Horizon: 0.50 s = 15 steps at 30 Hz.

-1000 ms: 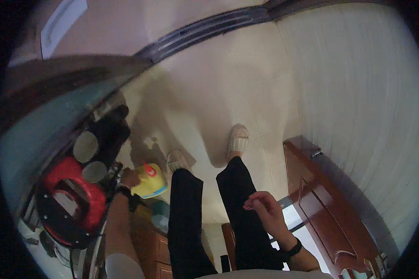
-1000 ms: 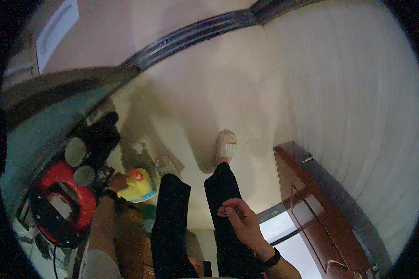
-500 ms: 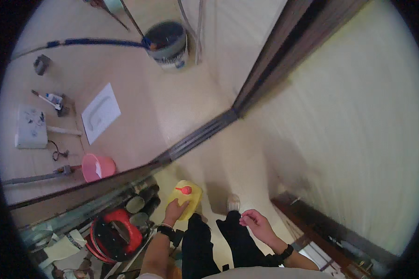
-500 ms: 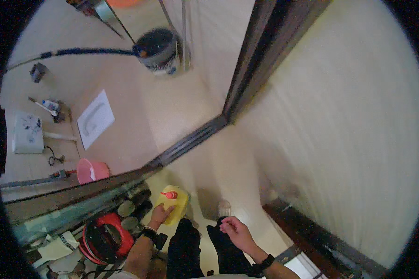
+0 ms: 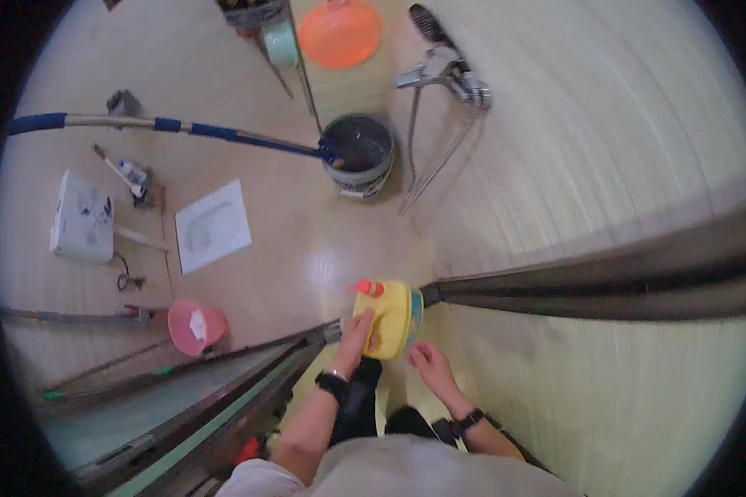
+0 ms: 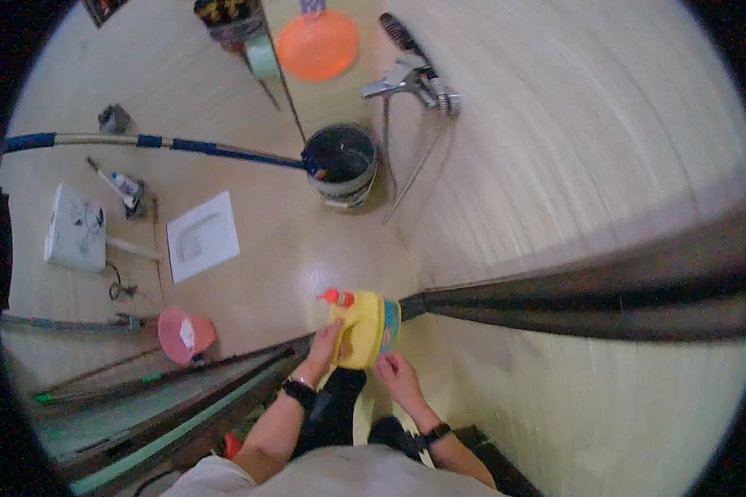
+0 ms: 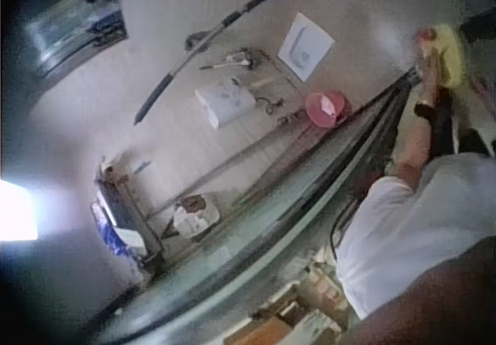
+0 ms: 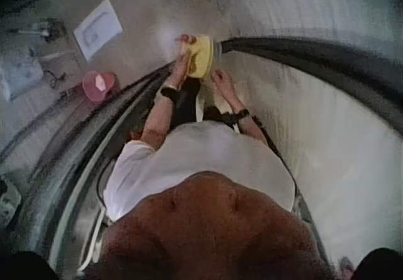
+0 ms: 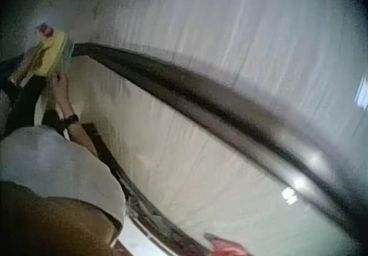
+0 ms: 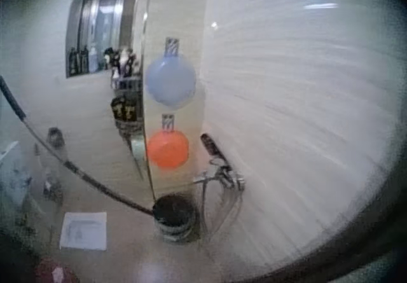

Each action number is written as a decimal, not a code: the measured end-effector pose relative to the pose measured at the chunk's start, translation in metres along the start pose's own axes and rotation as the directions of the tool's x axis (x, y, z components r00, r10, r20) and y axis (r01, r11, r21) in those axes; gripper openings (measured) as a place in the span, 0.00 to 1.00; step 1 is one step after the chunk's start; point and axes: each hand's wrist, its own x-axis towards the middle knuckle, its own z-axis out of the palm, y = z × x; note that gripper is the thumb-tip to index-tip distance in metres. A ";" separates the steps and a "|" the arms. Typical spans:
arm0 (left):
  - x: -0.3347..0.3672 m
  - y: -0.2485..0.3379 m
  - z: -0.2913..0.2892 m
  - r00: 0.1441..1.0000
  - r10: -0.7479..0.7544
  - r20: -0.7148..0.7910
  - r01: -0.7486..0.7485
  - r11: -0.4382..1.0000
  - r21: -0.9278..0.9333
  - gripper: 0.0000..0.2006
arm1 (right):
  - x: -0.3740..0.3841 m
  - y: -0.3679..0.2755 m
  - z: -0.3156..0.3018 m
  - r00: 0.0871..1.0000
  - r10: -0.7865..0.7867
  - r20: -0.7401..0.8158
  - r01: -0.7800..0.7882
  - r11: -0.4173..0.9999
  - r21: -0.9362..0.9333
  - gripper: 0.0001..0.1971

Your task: The person cleans a bathroom floor using a mop, then places the mop in a bucket and pours detergent from a yellow bottle into the bucket to clean the mop head.

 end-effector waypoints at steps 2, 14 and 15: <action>-0.004 0.024 -0.004 0.999 0.052 0.009 -0.052 0.998 0.042 0.17 | 0.023 -0.037 0.019 0.998 -0.044 -0.033 0.041 0.996 -0.077 0.10; 0.029 0.181 -0.006 0.996 0.012 0.083 -0.004 0.995 -0.096 0.12 | 0.151 -0.179 0.087 0.976 -0.216 -0.021 0.206 0.952 -0.228 0.17; 0.033 0.189 -0.010 0.996 -0.016 0.085 0.008 0.996 0.083 0.12 | 0.161 -0.187 0.089 0.982 -0.186 -0.021 0.178 0.962 -0.206 0.18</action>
